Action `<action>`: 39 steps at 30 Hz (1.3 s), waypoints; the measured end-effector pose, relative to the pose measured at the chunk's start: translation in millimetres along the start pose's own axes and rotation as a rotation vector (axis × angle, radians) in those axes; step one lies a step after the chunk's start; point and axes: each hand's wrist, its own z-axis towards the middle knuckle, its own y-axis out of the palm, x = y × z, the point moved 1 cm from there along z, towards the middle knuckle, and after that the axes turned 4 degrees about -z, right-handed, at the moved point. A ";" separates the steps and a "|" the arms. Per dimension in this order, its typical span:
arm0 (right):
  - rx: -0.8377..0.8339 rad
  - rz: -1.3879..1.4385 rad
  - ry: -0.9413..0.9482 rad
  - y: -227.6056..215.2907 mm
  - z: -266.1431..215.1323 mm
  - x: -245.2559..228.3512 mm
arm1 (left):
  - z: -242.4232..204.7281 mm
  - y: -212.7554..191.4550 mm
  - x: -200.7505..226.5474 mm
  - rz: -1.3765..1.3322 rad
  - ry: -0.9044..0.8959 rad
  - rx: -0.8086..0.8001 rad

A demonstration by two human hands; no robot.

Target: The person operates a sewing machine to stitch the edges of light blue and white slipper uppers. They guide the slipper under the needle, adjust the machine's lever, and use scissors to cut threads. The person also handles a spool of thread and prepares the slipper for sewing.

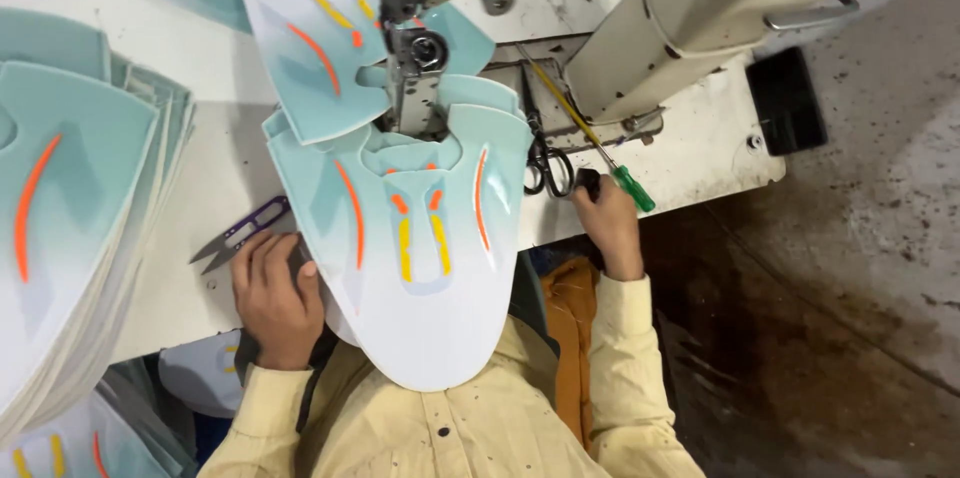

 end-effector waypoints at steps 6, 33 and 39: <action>0.086 -0.089 0.017 1.6 13.5 -14.0 | -2.6 0.9 1.4 0.020 0.001 0.021; -0.166 0.845 0.105 -70.1 306.6 166.9 | -42.3 26.0 -57.3 0.204 0.026 0.044; -0.054 0.915 -0.050 -29.4 337.3 197.4 | -46.6 37.2 -79.0 0.187 0.017 0.058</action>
